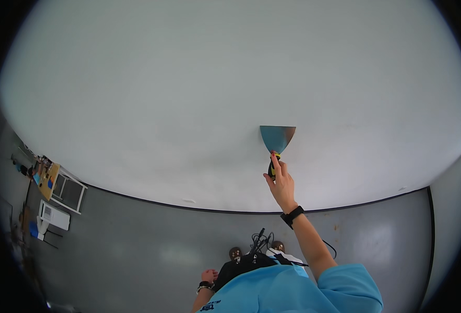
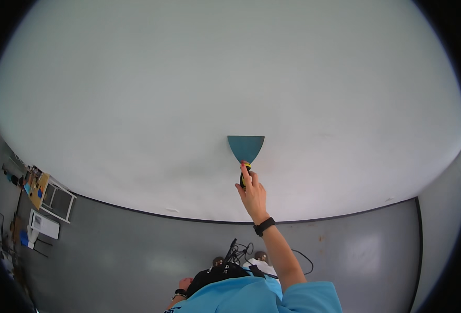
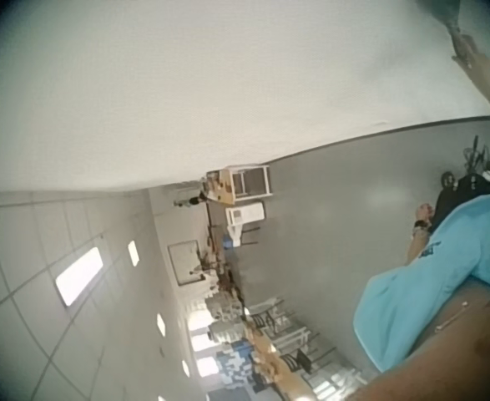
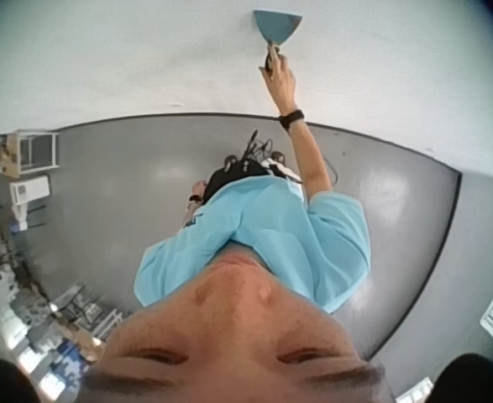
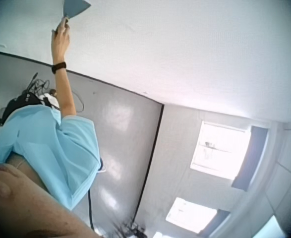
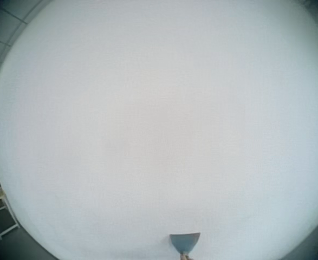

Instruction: Using a putty knife to scrape or apply material to a wall to repair cracks or imperfections.

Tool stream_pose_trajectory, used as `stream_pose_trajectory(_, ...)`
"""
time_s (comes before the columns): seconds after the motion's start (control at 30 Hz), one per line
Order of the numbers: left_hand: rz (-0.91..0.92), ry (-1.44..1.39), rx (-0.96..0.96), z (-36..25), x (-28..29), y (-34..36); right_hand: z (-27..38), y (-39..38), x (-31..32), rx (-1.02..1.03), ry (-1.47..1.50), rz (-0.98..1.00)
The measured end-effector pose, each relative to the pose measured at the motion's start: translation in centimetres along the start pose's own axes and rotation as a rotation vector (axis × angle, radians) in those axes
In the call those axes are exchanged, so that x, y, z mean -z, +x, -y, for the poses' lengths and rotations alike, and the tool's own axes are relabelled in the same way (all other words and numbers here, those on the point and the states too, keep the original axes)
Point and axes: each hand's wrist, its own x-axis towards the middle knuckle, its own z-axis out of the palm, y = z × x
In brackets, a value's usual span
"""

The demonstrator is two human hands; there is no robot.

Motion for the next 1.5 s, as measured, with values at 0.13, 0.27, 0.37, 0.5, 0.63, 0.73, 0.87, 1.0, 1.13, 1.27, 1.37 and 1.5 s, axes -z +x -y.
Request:
stream_pose_trajectory(0.13,0.009,-0.028,0.013,0.2,-0.2,-0.3,-0.8,-1.0,-0.9,0.046,-0.019,0.042)
stream_pose_trajectory(0.27,0.007,-0.059,0.04,1.1,0.1,-0.4,-0.4,-0.4,-1.0,0.036,0.018,0.011)
stream_pose_trajectory(0.37,-0.002,-0.057,0.048,0.8,0.0,-0.6,-0.7,-0.5,-1.2,0.055,0.01,0.022)
stream_pose_trajectory(0.5,-0.012,-0.019,0.042,0.1,-0.2,-1.6,-0.6,-0.5,-0.6,0.046,0.011,0.061)
stream_pose_trajectory(0.63,-0.017,-0.03,0.034,0.1,-0.1,-2.3,0.5,0.7,0.3,0.033,0.046,0.016)
stream_pose_trajectory(0.73,-0.009,-0.043,0.035,-0.3,-0.1,-2.5,0.6,0.6,0.4,0.029,0.048,0.032)
stream_pose_trajectory(0.87,-0.004,-0.052,0.043,-1.1,-0.3,-2.8,0.3,0.6,0.6,0.018,0.043,0.076)
stream_pose_trajectory(1.0,-0.007,-0.117,0.049,0.4,0.2,-2.3,1.5,1.7,1.2,0.047,0.061,0.047)
stream_pose_trajectory(1.13,-0.011,-0.098,0.018,1.0,-0.1,-2.0,1.8,1.7,1.1,0.049,0.064,0.016)
stream_pose_trajectory(1.27,-0.03,-0.075,0.007,0.9,-0.5,-2.2,2.1,1.9,1.5,0.038,0.067,0.048)
stream_pose_trajectory(1.37,-0.028,-0.064,-0.003,1.2,-0.3,-2.5,4.0,4.3,3.0,0.088,0.103,-0.051)
stream_pose_trajectory(1.5,-0.023,-0.073,-0.01,2.4,0.1,-1.9,7.1,6.2,4.2,0.146,0.207,-0.151)
